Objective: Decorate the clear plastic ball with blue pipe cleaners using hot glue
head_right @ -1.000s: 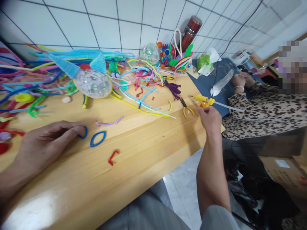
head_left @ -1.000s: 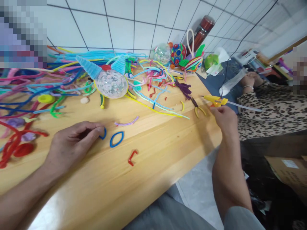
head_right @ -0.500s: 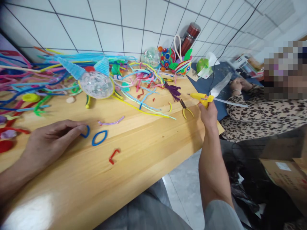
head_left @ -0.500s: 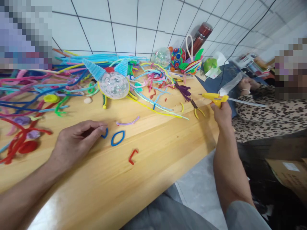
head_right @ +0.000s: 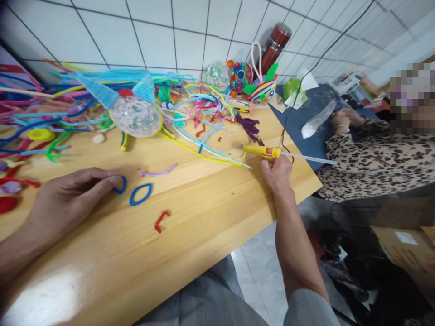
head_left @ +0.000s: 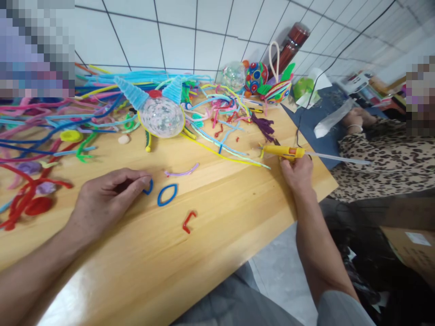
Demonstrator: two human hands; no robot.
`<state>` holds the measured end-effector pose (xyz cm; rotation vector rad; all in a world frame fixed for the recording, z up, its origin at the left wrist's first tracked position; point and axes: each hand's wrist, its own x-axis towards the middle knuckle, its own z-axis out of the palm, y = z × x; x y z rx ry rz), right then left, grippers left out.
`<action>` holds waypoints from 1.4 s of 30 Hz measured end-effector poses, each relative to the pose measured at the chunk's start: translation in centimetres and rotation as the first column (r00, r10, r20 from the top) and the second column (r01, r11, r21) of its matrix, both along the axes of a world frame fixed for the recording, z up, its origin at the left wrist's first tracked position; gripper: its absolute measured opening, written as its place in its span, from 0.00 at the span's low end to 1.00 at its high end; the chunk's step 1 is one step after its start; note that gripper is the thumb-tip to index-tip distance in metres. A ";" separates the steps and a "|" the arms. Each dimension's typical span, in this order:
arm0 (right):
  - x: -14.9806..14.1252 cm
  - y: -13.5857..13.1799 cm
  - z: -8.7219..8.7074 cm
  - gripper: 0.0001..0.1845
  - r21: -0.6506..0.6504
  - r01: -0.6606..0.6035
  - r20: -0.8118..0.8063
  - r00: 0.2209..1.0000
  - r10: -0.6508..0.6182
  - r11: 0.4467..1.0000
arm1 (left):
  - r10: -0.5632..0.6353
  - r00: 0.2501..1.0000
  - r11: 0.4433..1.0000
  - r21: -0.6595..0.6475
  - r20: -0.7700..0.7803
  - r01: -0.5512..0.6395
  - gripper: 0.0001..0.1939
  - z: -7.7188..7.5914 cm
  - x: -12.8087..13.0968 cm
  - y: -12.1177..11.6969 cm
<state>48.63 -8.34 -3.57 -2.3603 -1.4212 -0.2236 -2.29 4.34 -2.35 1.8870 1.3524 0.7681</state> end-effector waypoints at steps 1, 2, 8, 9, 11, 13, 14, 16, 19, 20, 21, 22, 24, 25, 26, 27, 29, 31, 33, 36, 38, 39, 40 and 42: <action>-0.1 0.1 0.0 0.14 -0.003 0.012 0.025 1.000 -0.012 1.000 | 0.000 1.000 1.000 -0.005 0.002 0.000 0.18 0.0 0.0 0.0; -0.2 0.2 0.0 0.14 -0.003 0.033 0.048 0.998 -0.033 0.999 | -0.002 1.000 1.000 -0.012 0.002 0.002 0.18 0.0 0.0 0.0; -0.6 0.7 -0.1 0.13 -0.053 0.056 0.113 0.992 -0.050 0.997 | 0.006 1.000 0.999 -0.035 -0.011 -0.006 0.19 0.0 -0.1 0.0; -0.6 0.8 -0.1 0.13 -0.052 0.053 0.122 0.991 -0.047 0.997 | 0.009 1.000 0.999 -0.033 -0.011 -0.009 0.19 0.0 -0.1 0.0; -0.3 0.8 -0.3 0.13 -0.049 0.046 0.140 0.989 -0.038 0.998 | 0.004 1.000 1.000 -0.019 -0.010 -0.004 0.18 0.0 -0.2 0.0; 0.0 0.9 -0.6 0.12 -0.046 0.036 0.158 0.987 -0.028 0.998 | -0.003 1.000 1.000 0.008 -0.005 0.004 0.17 -0.1 -0.2 0.1; 0.2 0.9 -0.7 0.11 -0.041 0.030 0.165 0.986 -0.023 0.999 | -0.005 1.000 1.000 0.021 -0.003 0.005 0.17 -0.2 -0.2 0.1; 0.4 1.0 -1.0 0.12 -0.029 0.020 0.177 0.984 -0.015 0.999 | -0.009 1.000 0.999 0.037 -0.003 0.009 0.17 -0.3 -0.2 0.2; 0.7 1.0 -1.4 0.14 -0.018 0.014 0.192 0.981 -0.010 1.000 | -0.011 1.000 0.999 0.041 -0.001 0.011 0.16 -0.3 -0.2 0.2; 0.8 0.9 -1.4 0.14 -0.020 0.009 0.194 0.981 -0.005 1.000 | -0.012 1.000 0.999 0.043 0.001 0.012 0.16 -0.3 -0.2 0.2; 0.8 0.9 -1.5 0.14 -0.022 0.003 0.196 0.981 0.002 1.000 | -0.014 1.000 0.999 0.045 0.001 0.014 0.16 -0.2 -0.2 0.2; 0.8 0.9 -1.5 0.14 -0.024 -0.002 0.196 0.981 0.007 1.000 | -0.017 1.000 0.999 0.047 0.001 0.017 0.16 -0.1 -0.2 0.1; 0.9 0.8 -1.6 0.14 -0.020 -0.005 0.199 0.980 0.009 1.000 | -0.022 1.000 0.999 0.046 -0.002 0.022 0.15 0.1 -0.1 0.1; 0.9 0.8 -1.6 0.14 -0.016 -0.005 0.201 0.980 0.009 1.000 | -0.023 1.000 0.999 0.043 -0.002 0.023 0.15 0.1 -0.1 0.1; 0.9 0.8 -1.6 0.14 -0.013 -0.006 0.202 0.979 0.009 1.000 | -0.023 1.000 0.999 0.038 -0.001 0.023 0.15 0.2 -0.1 0.0; 0.9 0.7 -1.6 0.15 -0.010 -0.009 0.200 0.980 0.011 1.000 | -0.019 1.000 0.999 0.035 0.002 0.019 0.16 0.2 0.0 0.0; 0.8 0.7 -1.6 0.16 -0.010 -0.021 0.193 0.981 0.023 1.000 | -0.008 1.000 0.999 0.031 0.004 0.008 0.16 0.1 0.0 0.0; 0.8 0.6 -1.6 0.17 -0.012 -0.030 0.184 0.982 0.032 0.999 | 0.000 1.000 1.000 0.030 0.002 0.000 0.16 0.1 0.0 -0.1; 0.8 0.6 -1.6 0.18 -0.009 -0.038 0.179 0.983 0.039 0.999 | 0.000 1.000 1.000 0.028 0.004 0.000 0.16 0.1 0.0 -0.1; 0.7 0.6 -1.5 0.17 -0.003 -0.050 0.174 0.983 0.049 0.999 | -0.006 1.000 1.000 0.023 0.003 0.006 0.16 0.2 0.0 -0.1; 0.6 0.6 -1.5 0.17 -0.003 -0.050 0.174 0.983 0.050 0.999 | -0.009 1.000 1.000 0.024 -0.005 0.009 0.16 0.2 0.0 0.0; 0.6 0.6 -1.5 0.17 -0.004 -0.047 0.174 0.984 0.047 0.999 | -0.007 1.000 1.000 0.026 -0.006 0.008 0.16 0.2 0.0 0.0; 0.6 0.6 -1.5 0.17 -0.003 -0.043 0.174 0.984 0.043 0.999 | -0.005 1.000 1.000 0.029 -0.005 0.005 0.16 0.2 0.1 0.0; 0.6 0.6 -1.4 0.16 0.002 -0.035 0.170 0.985 0.034 0.999 | -0.001 1.000 0.999 0.033 -0.005 0.002 0.16 0.2 0.1 0.0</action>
